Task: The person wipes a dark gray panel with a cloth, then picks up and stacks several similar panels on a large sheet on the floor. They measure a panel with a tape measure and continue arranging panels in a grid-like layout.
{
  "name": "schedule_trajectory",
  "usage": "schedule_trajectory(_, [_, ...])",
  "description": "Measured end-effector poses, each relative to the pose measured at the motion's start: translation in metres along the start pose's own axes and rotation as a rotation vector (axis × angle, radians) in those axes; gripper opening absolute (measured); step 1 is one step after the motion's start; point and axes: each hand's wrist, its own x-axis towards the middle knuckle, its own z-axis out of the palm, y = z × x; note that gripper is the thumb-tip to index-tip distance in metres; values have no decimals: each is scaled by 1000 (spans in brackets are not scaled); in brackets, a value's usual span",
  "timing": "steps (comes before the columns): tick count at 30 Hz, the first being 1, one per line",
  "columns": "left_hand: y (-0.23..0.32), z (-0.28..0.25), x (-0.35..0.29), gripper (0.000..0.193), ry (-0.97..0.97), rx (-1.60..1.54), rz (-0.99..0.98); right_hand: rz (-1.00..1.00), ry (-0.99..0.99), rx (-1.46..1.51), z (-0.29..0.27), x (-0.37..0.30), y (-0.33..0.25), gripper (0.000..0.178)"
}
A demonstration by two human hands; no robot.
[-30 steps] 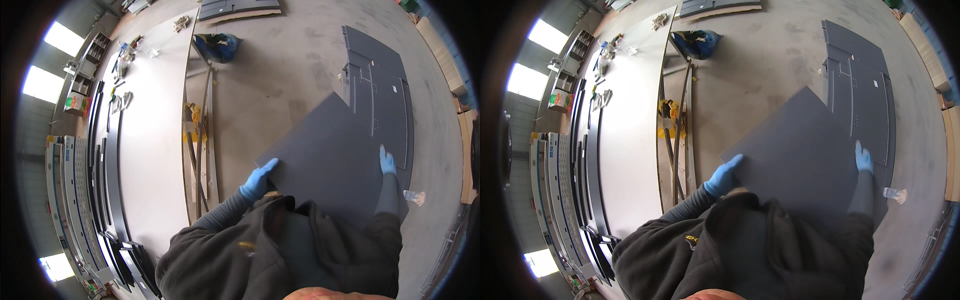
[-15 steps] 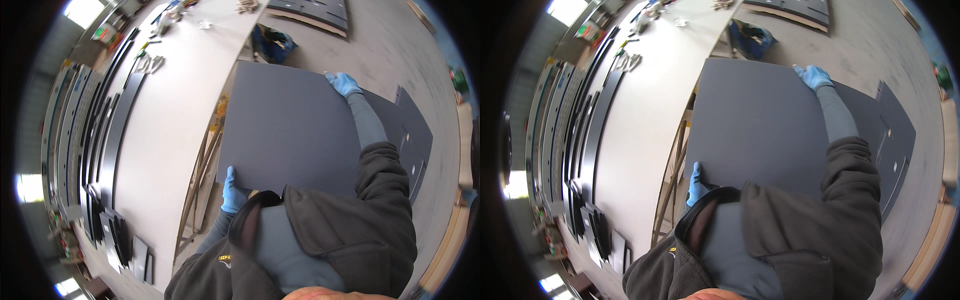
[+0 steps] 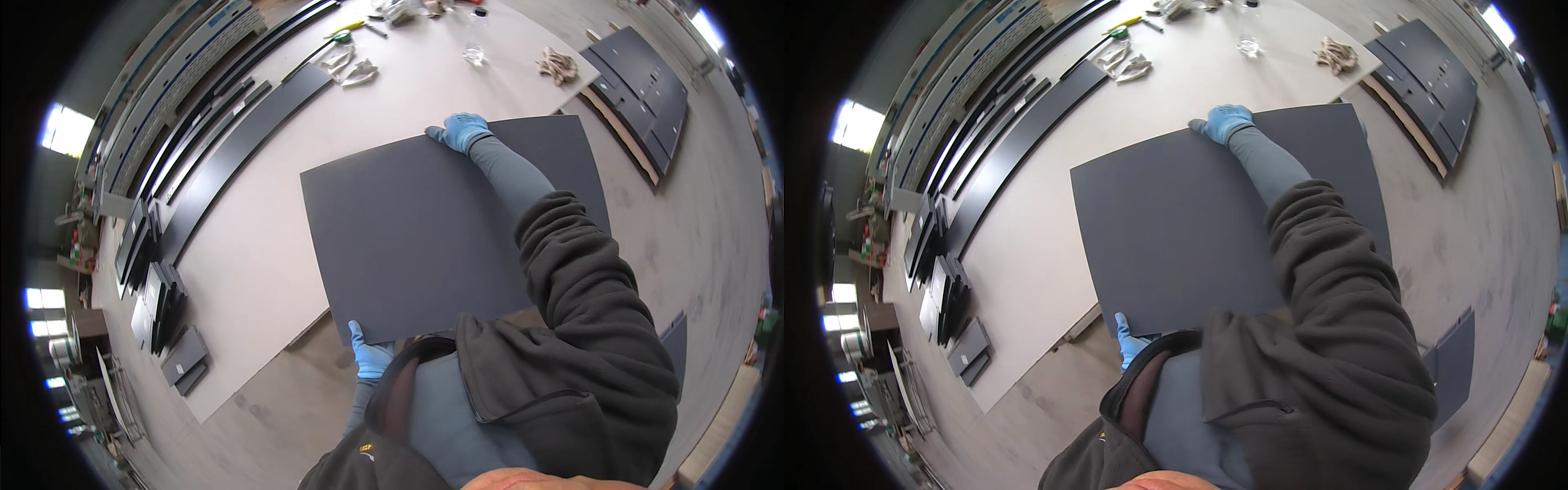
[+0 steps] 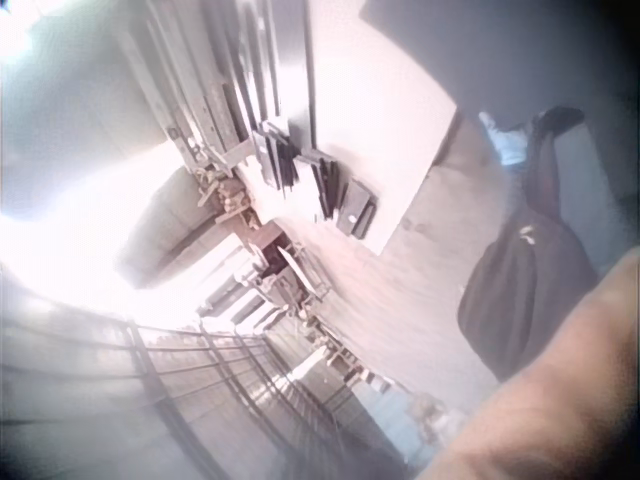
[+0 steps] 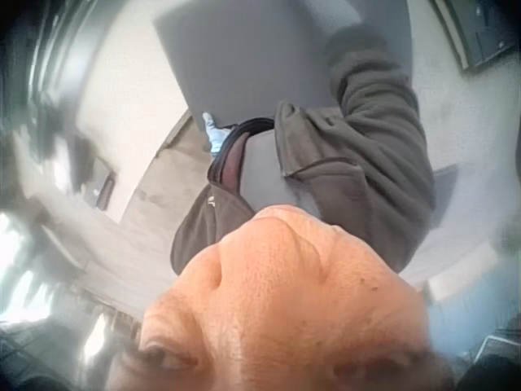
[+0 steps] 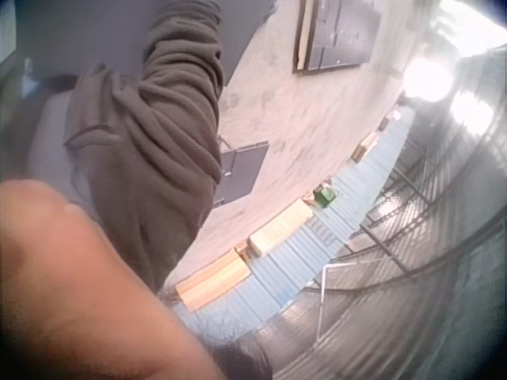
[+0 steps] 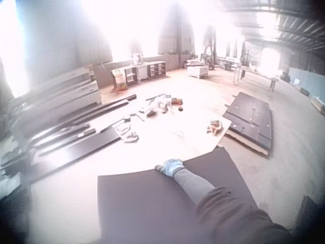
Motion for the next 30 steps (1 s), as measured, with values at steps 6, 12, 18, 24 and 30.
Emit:
schedule_trajectory(6, [7,-2,73,83,86,-194,35,-109,-73,-19,2,110,-52,80])
schedule_trajectory(12, [-1,12,104,83,196,-279,41,-221,-181,31,27,192,-86,77])
schedule_trajectory(18, [-26,78,111,82,374,-249,181,-334,-315,-57,32,262,-129,70])
schedule_trajectory(24, [-30,113,138,79,448,-319,246,-433,-378,-52,17,307,-142,74])
schedule_trajectory(30, [-18,154,141,71,651,-362,171,-568,-302,-143,4,322,-158,57])
